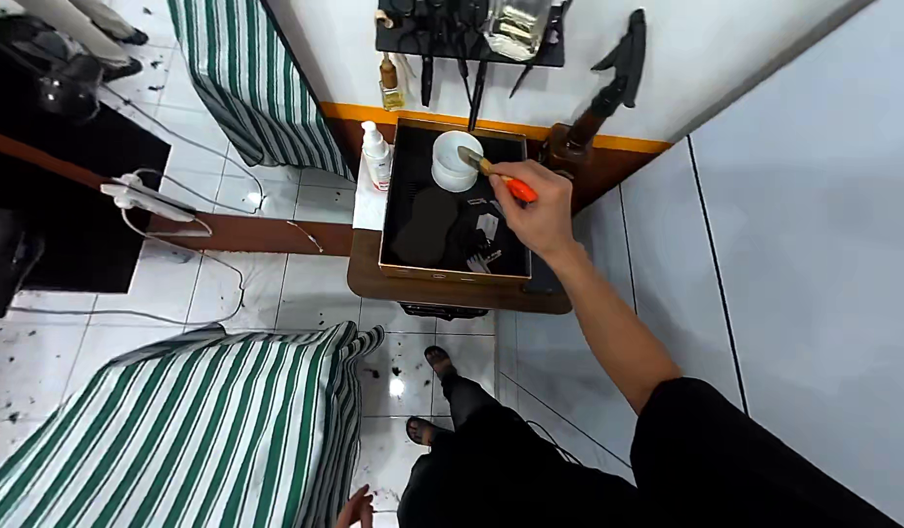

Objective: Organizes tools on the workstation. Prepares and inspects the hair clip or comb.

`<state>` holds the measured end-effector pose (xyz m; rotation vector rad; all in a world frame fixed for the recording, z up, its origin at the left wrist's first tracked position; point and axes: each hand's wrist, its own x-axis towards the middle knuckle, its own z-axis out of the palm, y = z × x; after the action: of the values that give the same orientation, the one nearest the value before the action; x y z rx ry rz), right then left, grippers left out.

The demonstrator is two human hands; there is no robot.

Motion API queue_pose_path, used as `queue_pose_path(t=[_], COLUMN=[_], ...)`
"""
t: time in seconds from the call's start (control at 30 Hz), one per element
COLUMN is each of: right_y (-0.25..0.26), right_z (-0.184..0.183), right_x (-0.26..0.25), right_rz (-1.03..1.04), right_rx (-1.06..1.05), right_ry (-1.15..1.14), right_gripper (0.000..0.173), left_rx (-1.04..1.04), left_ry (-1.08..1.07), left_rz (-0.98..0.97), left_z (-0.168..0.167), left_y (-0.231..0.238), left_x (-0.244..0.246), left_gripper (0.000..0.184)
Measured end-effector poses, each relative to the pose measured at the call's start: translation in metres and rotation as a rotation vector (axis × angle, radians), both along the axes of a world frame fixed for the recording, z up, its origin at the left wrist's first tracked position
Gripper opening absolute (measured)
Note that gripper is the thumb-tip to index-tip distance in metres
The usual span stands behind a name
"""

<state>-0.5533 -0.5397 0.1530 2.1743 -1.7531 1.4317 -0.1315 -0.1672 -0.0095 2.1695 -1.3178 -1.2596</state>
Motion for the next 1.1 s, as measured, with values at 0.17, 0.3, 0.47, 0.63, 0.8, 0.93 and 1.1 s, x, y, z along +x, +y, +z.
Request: queue_pose_path(t=[0.17,0.3,0.47,0.63,0.8,0.93,1.1], right_y=[-0.037,-0.049,-0.036,0.058,0.183,0.197,0.150], right_z=[-0.013,-0.018,0.010,0.039,-0.091,-0.187,-0.240], right_x=[-0.009,-0.011,0.002,0.035,0.122,0.131,0.122], right_rz=[0.061,0.062,-0.008,0.126,0.618,0.718,0.466], right_rx=[0.289,0.448,0.631,0.064,0.483,1.600,1.400], right_ry=[0.263,0.417,0.566,0.286,0.006,0.705,0.532], right_gripper=[0.027,0.032,0.046,0.026,0.013,0.065,0.029], left_rx=[-0.041,-0.027,-0.035,-0.027,0.135,0.233,0.390], left_ry=[-0.057,-0.051,0.000,0.094,0.126,0.137,0.065], left_rz=[0.039,0.074,0.124,0.248,0.232,0.172,0.323], left_z=[0.002,0.002,-0.006,-0.022,-0.058,-0.080,-0.097], left_y=[-0.005,-0.010,-0.011,-0.006,0.023,0.075,0.157], left_x=[-0.017,-0.033,-0.048,-0.062,-0.062,-0.037,-0.008], left_gripper=[0.030,0.032,0.033,0.031,0.027,0.028,0.025])
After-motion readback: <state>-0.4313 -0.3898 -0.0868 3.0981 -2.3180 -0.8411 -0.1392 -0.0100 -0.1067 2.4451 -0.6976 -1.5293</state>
